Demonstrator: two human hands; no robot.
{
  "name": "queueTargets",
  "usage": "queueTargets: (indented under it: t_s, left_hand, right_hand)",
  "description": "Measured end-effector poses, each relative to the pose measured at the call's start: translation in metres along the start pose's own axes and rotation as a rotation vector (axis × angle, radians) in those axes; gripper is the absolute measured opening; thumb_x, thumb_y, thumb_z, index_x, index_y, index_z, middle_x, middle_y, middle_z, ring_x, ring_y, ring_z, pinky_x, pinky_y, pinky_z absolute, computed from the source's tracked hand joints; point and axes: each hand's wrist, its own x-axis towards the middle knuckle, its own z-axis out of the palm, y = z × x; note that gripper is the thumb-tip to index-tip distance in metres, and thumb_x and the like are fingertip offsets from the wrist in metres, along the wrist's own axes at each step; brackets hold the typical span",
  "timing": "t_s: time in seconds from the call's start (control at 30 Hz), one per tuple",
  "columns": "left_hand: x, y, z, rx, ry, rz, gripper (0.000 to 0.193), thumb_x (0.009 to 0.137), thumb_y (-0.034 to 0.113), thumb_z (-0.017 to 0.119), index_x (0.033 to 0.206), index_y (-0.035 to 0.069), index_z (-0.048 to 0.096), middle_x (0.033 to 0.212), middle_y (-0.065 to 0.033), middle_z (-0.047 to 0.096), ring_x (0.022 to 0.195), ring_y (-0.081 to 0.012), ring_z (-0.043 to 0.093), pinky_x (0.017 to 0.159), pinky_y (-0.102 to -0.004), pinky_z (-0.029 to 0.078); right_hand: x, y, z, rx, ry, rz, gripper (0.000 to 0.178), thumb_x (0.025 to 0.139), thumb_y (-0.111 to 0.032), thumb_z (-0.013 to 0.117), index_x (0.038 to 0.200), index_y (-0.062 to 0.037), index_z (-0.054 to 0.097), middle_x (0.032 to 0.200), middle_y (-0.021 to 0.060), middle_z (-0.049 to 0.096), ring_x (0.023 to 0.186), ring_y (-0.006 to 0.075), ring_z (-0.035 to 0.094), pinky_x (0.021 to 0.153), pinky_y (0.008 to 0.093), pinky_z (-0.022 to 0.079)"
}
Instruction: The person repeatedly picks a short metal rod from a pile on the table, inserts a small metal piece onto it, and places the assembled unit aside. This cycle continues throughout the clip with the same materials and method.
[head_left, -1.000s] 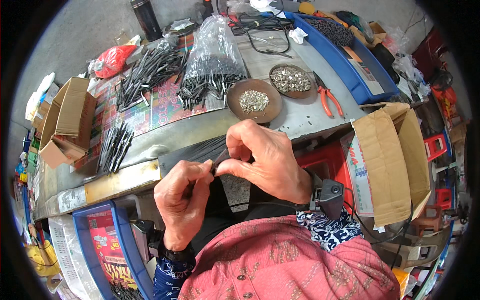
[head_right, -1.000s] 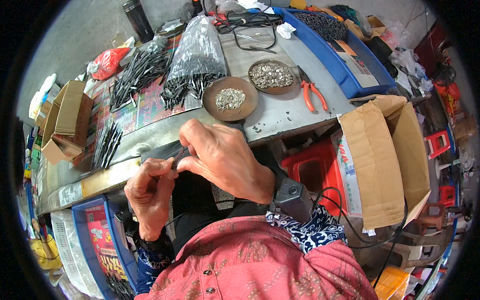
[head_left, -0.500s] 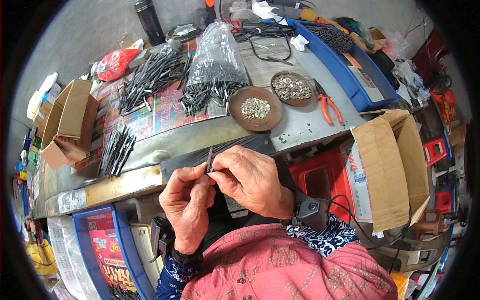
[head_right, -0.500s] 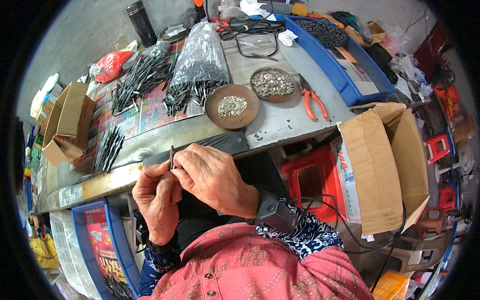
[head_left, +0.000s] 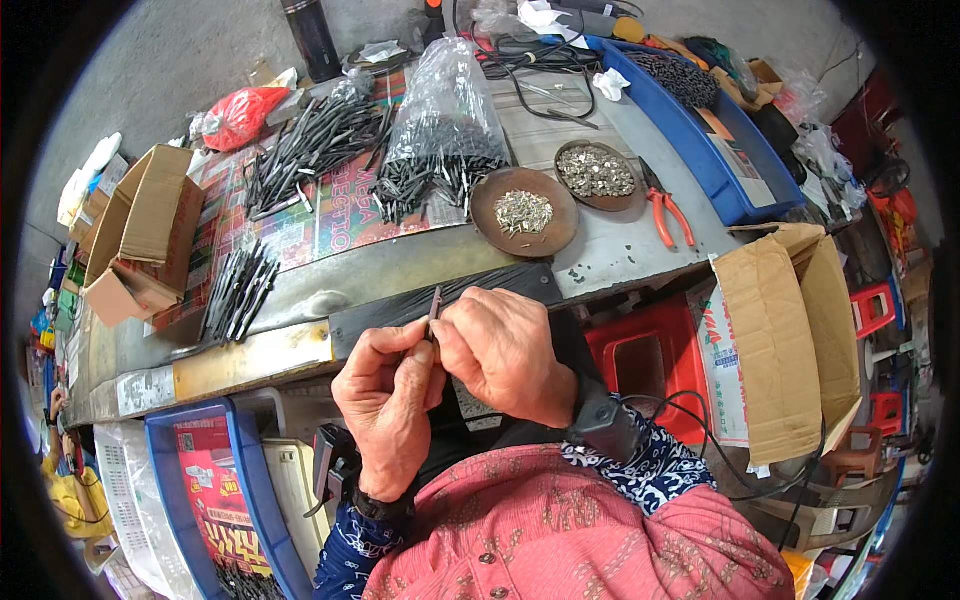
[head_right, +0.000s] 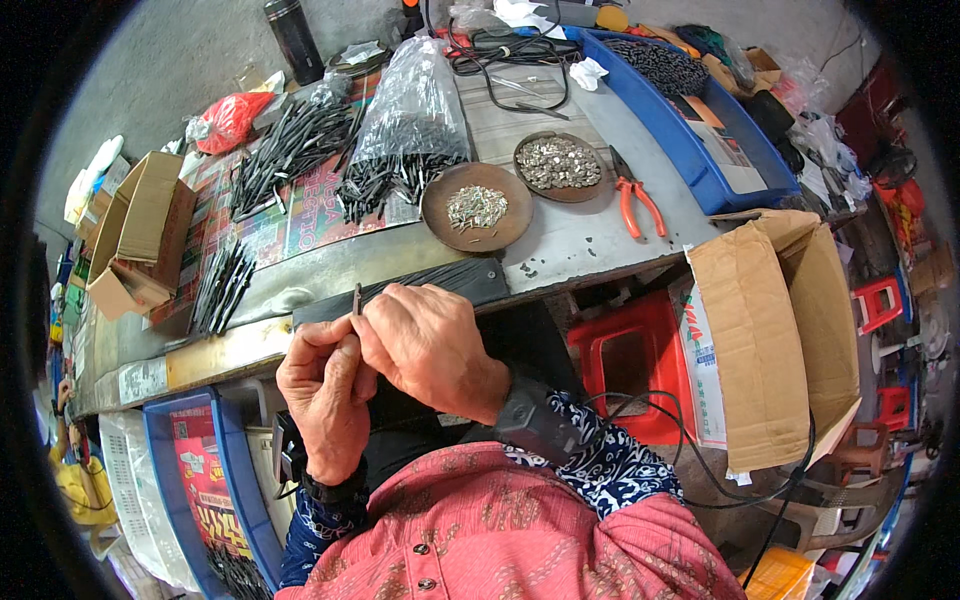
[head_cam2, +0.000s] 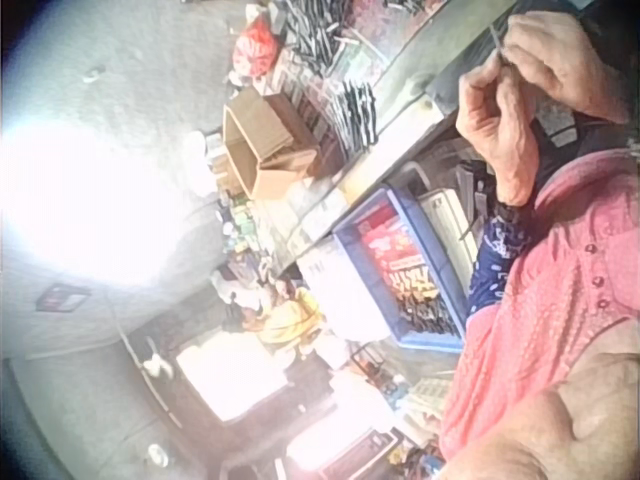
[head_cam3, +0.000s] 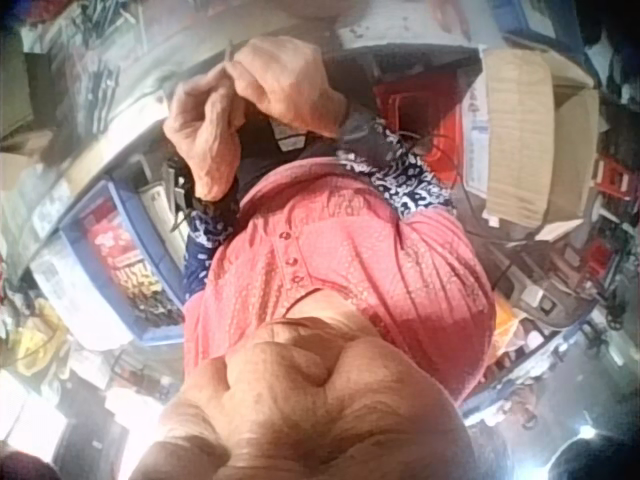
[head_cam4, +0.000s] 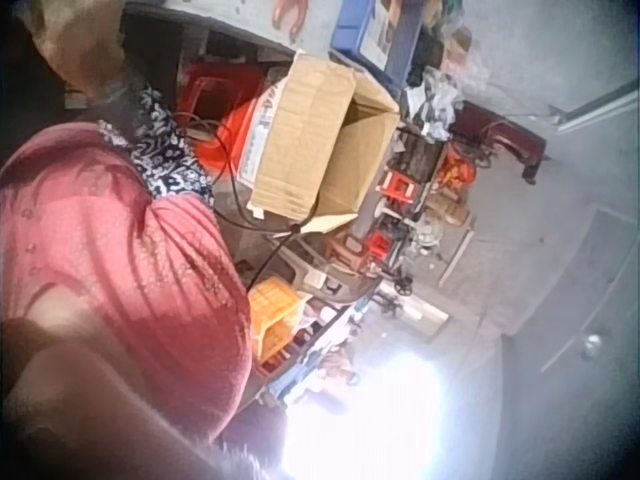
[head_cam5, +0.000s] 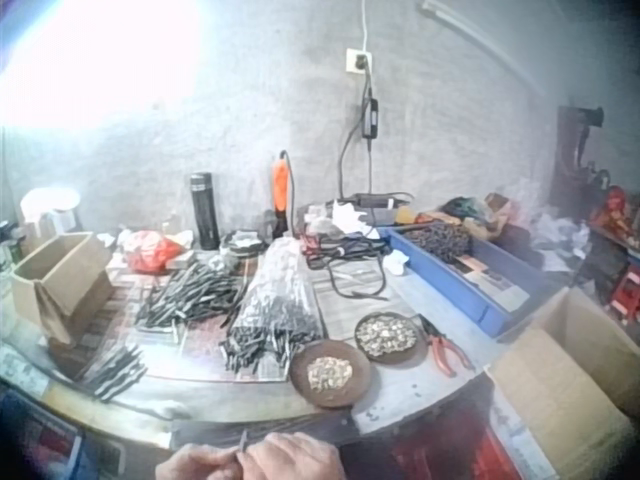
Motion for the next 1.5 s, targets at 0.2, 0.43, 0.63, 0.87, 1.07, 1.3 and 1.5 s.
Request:
queueTargets:
  t_s: [0.2,0.43,0.63,0.87,1.07,1.3,1.5]
  left_hand:
    - [0.002,-0.002,-0.006,-0.024,-0.024,0.015,0.013,0.093,-0.001,0.059,0.105,-0.002,0.062,0.08,-0.0051,0.063,0.056,-0.005,0.047,0.048,-0.0186,0.035]
    - [-0.001,-0.003,-0.007,-0.011,-0.022,-0.014,0.013,0.092,-0.001,0.059,0.105,-0.003,0.062,0.082,-0.0062,0.064,0.056,-0.0049,0.048,0.048,-0.0187,0.036]
    - [-0.001,-0.002,-0.008,-0.026,-0.035,0.009,0.014,0.093,-0.001,0.059,0.106,-0.004,0.062,0.082,-0.0068,0.065,0.056,-0.0051,0.048,0.048,-0.0188,0.035]
    - [0.0,-0.001,-0.009,-0.038,-0.043,0.018,0.014,0.092,-0.001,0.058,0.106,-0.004,0.062,0.081,-0.0067,0.064,0.056,-0.0052,0.048,0.048,-0.0191,0.036]
    - [-0.003,0.005,-0.008,0.013,-0.007,-0.025,0.011,0.092,-0.001,0.059,0.103,-0.004,0.061,0.08,-0.0051,0.063,0.056,-0.0057,0.048,0.049,-0.019,0.036]
    - [-0.002,0.002,-0.01,-0.004,-0.031,0.017,0.012,0.093,0.0,0.059,0.104,-0.003,0.061,0.079,-0.0025,0.061,0.056,-0.0046,0.047,0.048,-0.0187,0.035]
    - [0.0,0.002,-0.009,-0.028,-0.065,0.022,0.011,0.094,-0.001,0.058,0.103,-0.003,0.062,0.076,-0.0007,0.059,0.055,-0.0046,0.046,0.047,-0.0191,0.033]
  right_hand:
    - [0.001,-0.01,-0.013,0.34,-0.145,0.396,0.055,0.086,-0.025,0.071,0.127,-0.0012,0.044,0.065,0.0076,0.054,0.054,0.0228,0.058,0.05,0.0341,0.045]
    - [0.009,-0.005,-0.012,0.285,-0.068,0.419,0.057,0.09,-0.027,0.069,0.134,-0.0022,0.041,0.071,0.0016,0.054,0.06,0.0069,0.05,0.056,0.0243,0.044]
    - [0.007,-0.011,-0.011,0.323,-0.188,0.406,0.056,0.088,-0.022,0.07,0.133,-0.0038,0.042,0.072,0.008,0.055,0.058,0.0238,0.059,0.054,0.0353,0.047]
    - [0.01,-0.013,-0.009,0.258,-0.21,0.3,0.05,0.088,-0.021,0.069,0.128,-0.0044,0.045,0.069,0.007,0.054,0.056,0.0236,0.058,0.052,0.0351,0.047]
    - [0.011,-0.014,-0.012,0.349,-0.147,0.465,0.052,0.086,-0.024,0.071,0.127,-0.0058,0.046,0.076,0.0083,0.054,0.062,0.0231,0.058,0.055,0.0341,0.047]
    - [0.01,-0.014,-0.01,0.28,-0.13,0.437,0.046,0.082,-0.027,0.075,0.112,-0.0038,0.051,0.074,0.0095,0.053,0.064,0.0265,0.058,0.057,0.0363,0.047]
    - [0.007,-0.014,-0.003,0.298,-0.078,0.324,0.026,0.084,-0.018,0.071,0.077,-0.0024,0.051,0.071,0.0109,0.054,0.062,0.0301,0.056,0.052,0.0382,0.044]
